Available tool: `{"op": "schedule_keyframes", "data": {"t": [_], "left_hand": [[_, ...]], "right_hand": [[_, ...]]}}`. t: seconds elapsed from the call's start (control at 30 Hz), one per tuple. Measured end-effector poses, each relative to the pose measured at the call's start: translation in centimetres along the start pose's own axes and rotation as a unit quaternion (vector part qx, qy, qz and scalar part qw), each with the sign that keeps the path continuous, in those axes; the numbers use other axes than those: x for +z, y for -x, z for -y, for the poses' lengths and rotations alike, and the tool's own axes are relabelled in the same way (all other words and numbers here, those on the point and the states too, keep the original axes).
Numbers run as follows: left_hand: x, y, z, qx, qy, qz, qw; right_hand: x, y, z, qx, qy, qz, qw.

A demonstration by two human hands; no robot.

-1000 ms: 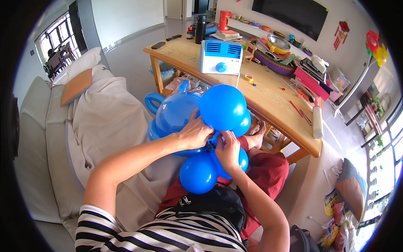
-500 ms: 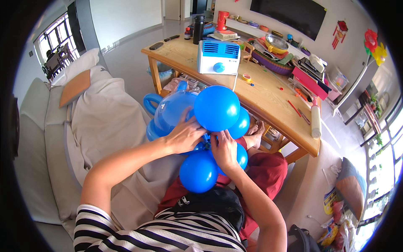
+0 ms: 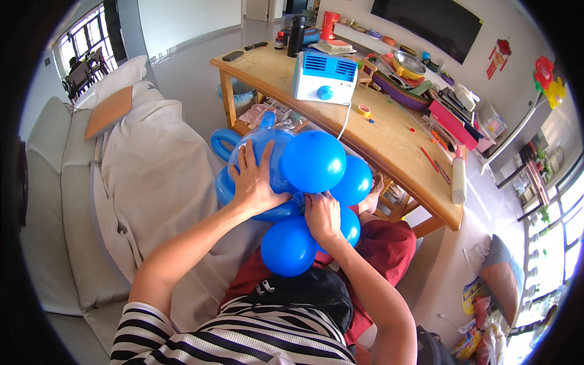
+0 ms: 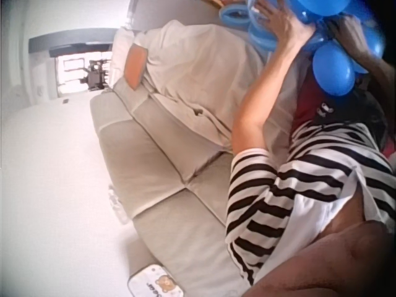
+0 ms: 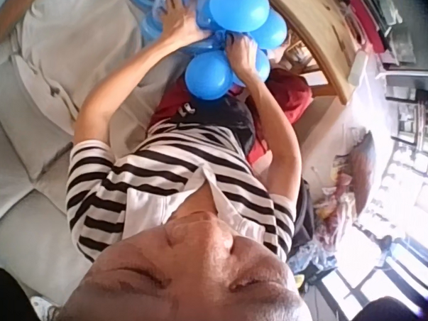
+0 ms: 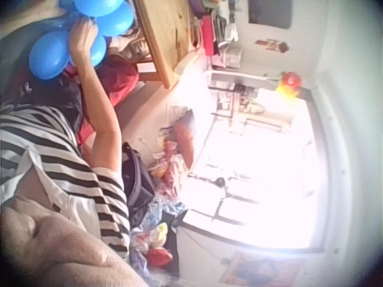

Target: The person inflates blue balloons using a hand pump and ties them off. They then twist and attach the balloons to a larger balloon sculpture featuring a cartoon character, forming additional appendages.

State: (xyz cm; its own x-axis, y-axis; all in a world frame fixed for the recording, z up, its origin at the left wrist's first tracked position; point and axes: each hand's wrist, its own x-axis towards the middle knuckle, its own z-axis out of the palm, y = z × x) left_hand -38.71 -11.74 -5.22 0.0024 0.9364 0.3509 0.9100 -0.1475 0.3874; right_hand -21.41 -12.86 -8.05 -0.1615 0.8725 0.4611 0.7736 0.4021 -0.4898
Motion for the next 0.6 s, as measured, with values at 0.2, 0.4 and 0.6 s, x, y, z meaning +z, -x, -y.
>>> {"op": "schedule_keyframes", "data": {"t": [0.2,0.4,0.6], "left_hand": [[-0.1,0.4,-0.6,0.009,0.001,-0.015,1.0],[-0.6,0.7,-1.5,0.016,0.004,-0.023,1.0],[-0.5,0.9,-2.4,0.018,-0.008,-0.029,0.999]], "right_hand": [[0.0,0.3,-1.1,0.008,0.043,0.006,0.999],[-0.2,0.1,-1.1,0.032,0.045,-0.027,0.998],[0.5,0.3,-1.0,0.119,0.015,-0.056,0.991]]}}
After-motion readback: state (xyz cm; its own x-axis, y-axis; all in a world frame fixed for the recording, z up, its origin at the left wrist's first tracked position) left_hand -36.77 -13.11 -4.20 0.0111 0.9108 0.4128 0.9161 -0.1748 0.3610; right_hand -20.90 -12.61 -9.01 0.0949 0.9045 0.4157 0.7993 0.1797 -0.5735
